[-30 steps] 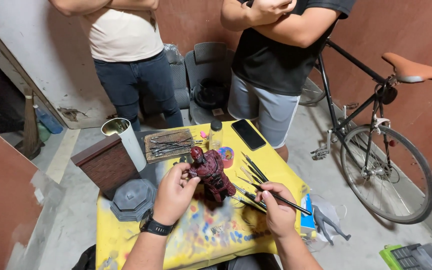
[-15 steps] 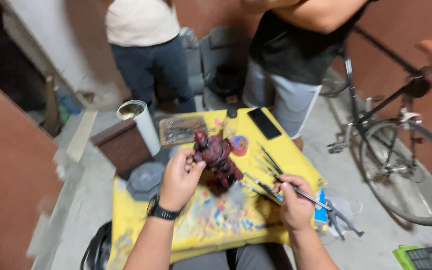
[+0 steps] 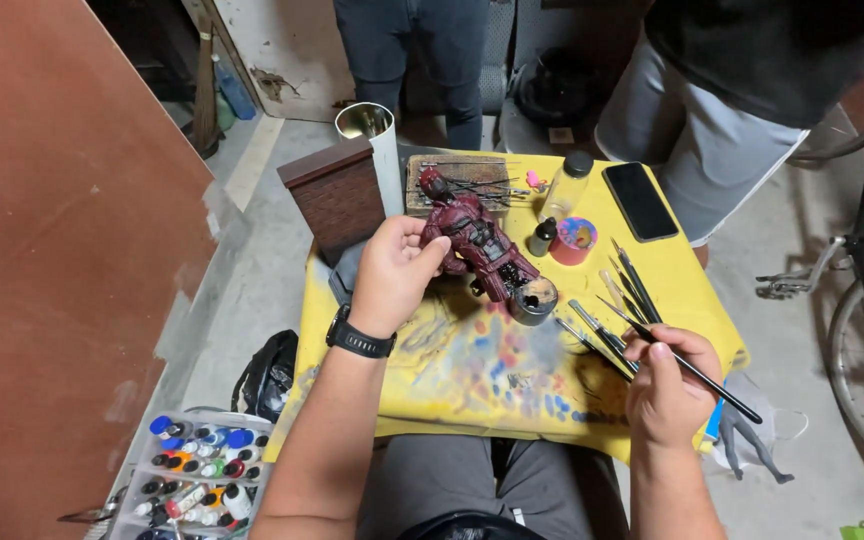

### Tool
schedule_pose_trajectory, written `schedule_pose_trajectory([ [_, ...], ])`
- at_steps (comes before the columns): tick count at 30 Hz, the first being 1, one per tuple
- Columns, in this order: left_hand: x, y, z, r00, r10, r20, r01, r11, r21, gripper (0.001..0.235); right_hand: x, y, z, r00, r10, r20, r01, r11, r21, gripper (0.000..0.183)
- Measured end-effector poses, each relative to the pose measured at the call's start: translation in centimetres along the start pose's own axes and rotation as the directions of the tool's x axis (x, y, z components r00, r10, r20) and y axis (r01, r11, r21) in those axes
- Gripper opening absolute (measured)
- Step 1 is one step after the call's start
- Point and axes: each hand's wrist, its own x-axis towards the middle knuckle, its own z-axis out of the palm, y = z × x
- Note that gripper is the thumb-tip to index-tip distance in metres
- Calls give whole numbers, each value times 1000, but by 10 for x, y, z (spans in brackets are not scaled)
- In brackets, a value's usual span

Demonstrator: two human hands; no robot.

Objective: A person is meticulously painting and assembling a miniature action figure at a workspace.

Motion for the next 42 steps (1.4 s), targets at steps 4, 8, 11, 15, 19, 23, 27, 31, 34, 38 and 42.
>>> schedule_pose_trajectory([
  [4,5,-15,0,999,30,37,-27,996,-87,15,1,-2,0,1000,-10,17,11,1000,-6,7],
  [8,7,-26,2,988,124,91,-106,978,-180,17,1,-3,-1,999,-30,24,30,999,-13,8],
  [11,3,-19,3,985,151,88,-136,977,-163,16,0,-4,0,999,-35,27,35,999,-6,8],
  [15,0,-8,4,986,163,43,-161,986,-31,18,-1,-15,14,988,-118,102,118,993,12,11],
  [19,-5,-7,4,983,174,60,-173,985,-17,18,0,-18,28,960,-203,190,204,979,15,11],
  [23,-14,-28,21,979,184,85,-178,981,-76,35,3,-5,3,942,-324,89,322,946,43,15],
  [27,-24,-42,58,965,221,144,-208,973,-102,38,-3,-13,-14,918,-392,54,393,919,-9,15],
  [31,-18,-42,91,946,248,207,-225,966,-128,36,-5,-43,-3,872,-465,150,483,869,-111,10],
  [34,-15,-39,106,937,256,239,-232,965,-123,36,-1,-64,2,829,-522,202,556,806,-201,9],
  [38,-10,-36,112,933,257,251,-238,966,-103,35,4,-53,-14,817,-532,224,575,783,-238,7],
  [42,-10,-26,107,932,244,267,-245,969,-30,34,1,-52,-21,849,-477,227,527,790,-313,8],
])
